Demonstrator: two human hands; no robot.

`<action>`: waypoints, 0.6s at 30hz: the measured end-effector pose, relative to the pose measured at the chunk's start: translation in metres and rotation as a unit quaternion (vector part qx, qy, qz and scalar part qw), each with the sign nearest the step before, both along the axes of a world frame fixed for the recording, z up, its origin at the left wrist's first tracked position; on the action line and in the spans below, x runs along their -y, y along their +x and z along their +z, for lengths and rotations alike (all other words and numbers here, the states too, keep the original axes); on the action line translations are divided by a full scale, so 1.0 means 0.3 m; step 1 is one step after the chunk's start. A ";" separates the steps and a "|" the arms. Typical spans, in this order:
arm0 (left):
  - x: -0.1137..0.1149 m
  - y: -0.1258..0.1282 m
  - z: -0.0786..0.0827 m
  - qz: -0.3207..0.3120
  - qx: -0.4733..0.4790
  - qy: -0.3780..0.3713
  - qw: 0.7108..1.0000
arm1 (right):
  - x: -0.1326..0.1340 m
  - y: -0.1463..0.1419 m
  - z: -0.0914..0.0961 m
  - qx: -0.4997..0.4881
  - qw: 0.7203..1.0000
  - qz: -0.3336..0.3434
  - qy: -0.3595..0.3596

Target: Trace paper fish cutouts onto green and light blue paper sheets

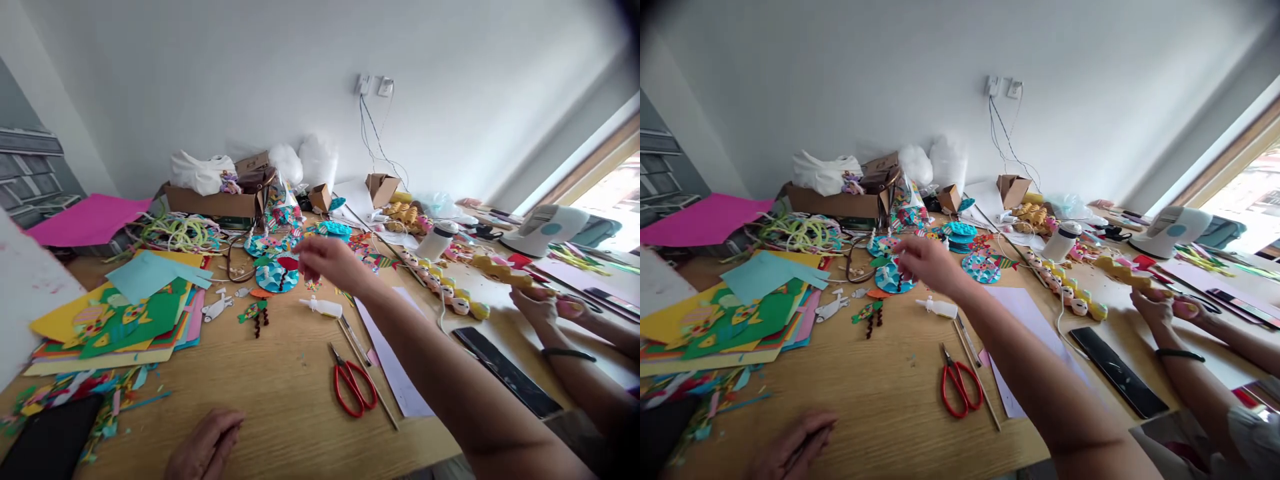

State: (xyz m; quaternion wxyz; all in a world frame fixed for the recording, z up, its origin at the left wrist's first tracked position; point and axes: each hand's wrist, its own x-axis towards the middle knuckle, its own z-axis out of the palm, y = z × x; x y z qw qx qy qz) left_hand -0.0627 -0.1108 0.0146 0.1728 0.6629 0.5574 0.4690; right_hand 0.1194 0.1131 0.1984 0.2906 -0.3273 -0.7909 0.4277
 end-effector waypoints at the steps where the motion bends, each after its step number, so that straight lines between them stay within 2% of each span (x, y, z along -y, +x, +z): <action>1: 0.008 0.003 0.032 0.009 -0.008 0.020 1.000 | 0.057 0.010 -0.028 0.047 0.998 0.030 0.041; 4: 0.039 0.002 0.121 0.031 -0.051 0.062 0.996 | 0.186 0.037 -0.133 0.146 0.975 0.102 0.130; 8: 0.085 -0.032 0.208 0.045 -0.130 0.063 0.988 | 0.281 0.031 -0.273 0.197 0.966 0.132 0.099; 11: 0.101 -0.072 0.256 0.066 -0.179 0.084 0.978 | 0.330 -0.010 -0.351 0.215 0.963 0.137 0.084; 16: 0.038 -0.205 0.298 0.113 -0.280 0.086 0.949 | 0.386 -0.103 -0.425 0.232 0.945 0.199 0.113; 18: -0.011 -0.290 0.305 0.131 -0.311 0.050 0.940 | 0.396 -0.131 -0.447 0.228 0.943 0.201 0.136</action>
